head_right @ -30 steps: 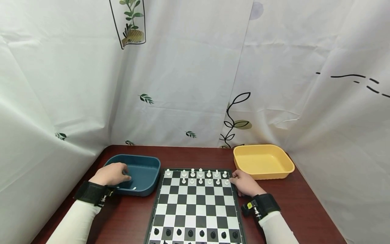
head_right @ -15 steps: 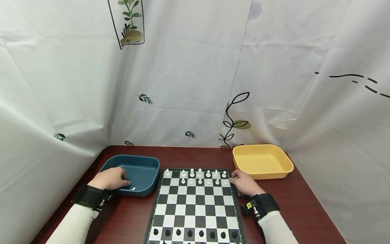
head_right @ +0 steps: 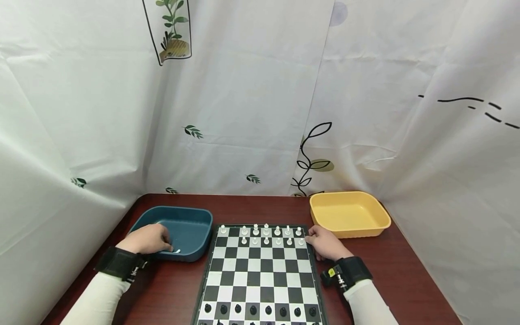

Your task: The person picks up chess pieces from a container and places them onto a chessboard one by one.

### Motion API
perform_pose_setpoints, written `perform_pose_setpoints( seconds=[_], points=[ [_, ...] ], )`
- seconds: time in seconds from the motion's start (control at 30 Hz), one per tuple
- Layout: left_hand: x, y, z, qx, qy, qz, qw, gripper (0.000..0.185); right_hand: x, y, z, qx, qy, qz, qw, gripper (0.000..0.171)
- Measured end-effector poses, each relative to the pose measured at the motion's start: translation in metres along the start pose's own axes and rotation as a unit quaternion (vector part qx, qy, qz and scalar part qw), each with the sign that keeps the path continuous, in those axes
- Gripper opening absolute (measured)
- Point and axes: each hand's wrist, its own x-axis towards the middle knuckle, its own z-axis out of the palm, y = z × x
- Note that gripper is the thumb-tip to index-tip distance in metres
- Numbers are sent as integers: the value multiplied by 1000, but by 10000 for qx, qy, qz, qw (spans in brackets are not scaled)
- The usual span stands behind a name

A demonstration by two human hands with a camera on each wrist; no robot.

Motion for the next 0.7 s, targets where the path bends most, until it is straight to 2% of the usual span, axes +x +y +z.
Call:
perform_pose_setpoints(
  seconds=[0.1,0.23,0.53,0.7],
  points=[
    [2,1,0,-24,50,57,10000,20,-1,0,0,-11,45,-35,10000,13],
    [4,1,1,-19,80,46,10000,19,-1,0,0,-38,71,-91,9999,13],
    [7,-3,3,-35,32,-33,10000,27,-1,0,0,19,57,-77,10000,14],
    [6,-3,3,-91,76,111,9999,33,-1,0,0,17,37,-54,10000,14]
  ],
)
